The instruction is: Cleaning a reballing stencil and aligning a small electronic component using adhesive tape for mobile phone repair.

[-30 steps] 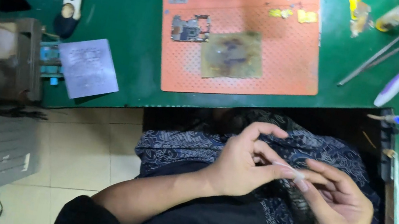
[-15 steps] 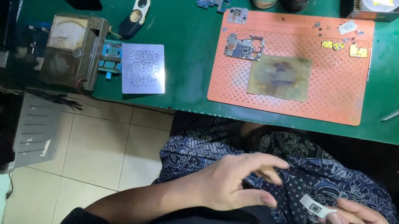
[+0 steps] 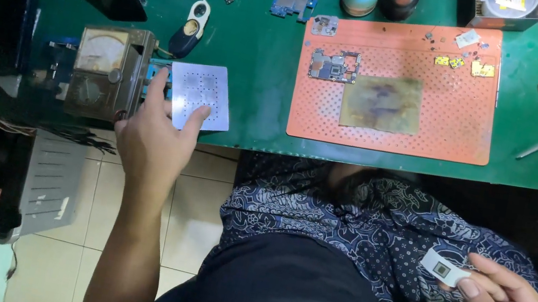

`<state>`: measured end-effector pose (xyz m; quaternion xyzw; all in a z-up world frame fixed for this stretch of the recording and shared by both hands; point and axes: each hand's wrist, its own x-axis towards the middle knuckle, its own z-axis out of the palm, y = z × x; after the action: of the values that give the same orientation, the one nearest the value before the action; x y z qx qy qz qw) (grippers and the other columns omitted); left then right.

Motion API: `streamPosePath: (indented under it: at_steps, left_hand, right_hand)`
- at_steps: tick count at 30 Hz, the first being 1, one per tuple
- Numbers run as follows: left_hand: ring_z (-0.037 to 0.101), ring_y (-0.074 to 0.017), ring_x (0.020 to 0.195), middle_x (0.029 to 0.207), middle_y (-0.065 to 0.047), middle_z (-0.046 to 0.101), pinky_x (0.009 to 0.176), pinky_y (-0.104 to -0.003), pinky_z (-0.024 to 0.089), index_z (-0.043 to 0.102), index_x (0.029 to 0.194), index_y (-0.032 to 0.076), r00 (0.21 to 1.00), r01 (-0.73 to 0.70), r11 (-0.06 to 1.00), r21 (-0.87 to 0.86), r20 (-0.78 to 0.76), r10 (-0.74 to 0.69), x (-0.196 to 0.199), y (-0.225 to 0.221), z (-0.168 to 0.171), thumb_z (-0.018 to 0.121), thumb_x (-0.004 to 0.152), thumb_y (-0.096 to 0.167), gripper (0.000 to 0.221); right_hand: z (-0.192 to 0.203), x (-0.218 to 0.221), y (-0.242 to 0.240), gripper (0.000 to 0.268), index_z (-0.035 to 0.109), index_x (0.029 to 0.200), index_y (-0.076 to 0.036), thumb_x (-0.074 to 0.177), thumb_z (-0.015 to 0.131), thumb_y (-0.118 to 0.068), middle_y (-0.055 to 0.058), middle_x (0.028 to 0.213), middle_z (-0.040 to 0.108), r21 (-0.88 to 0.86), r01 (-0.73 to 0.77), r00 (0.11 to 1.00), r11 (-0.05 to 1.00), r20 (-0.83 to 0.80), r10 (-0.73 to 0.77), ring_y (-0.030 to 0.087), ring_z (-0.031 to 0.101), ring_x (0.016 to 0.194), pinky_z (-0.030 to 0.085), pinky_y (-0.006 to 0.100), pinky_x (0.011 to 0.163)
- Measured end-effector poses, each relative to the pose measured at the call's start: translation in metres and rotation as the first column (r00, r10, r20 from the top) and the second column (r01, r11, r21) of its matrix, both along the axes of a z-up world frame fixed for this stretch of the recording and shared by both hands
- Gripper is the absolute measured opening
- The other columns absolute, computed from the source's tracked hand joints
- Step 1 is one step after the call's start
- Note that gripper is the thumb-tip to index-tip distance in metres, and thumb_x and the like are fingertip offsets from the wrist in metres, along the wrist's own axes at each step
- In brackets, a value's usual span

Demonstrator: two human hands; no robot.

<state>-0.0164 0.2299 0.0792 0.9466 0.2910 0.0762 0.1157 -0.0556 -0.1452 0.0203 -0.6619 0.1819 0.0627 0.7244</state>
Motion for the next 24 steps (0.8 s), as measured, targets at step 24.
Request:
streamPosePath:
  at_steps: [24]
  left_hand:
    - [0.054,-0.016,0.09,0.098,-0.008,0.058,0.084,-0.027,0.045,0.053,0.105,-0.001,0.882,0.429,-0.15,-0.891,0.449,-0.141,0.017,-0.207,-0.047,0.055,0.08,0.004,0.026]
  right_hand:
    - [-0.007,0.009,-0.051,0.026,0.053,0.103,0.006,0.077,0.053,0.007,0.021,0.082,0.063,0.325,-0.086,0.986,0.942,0.162,0.034,0.025,0.064,0.069,0.053,0.029,0.074]
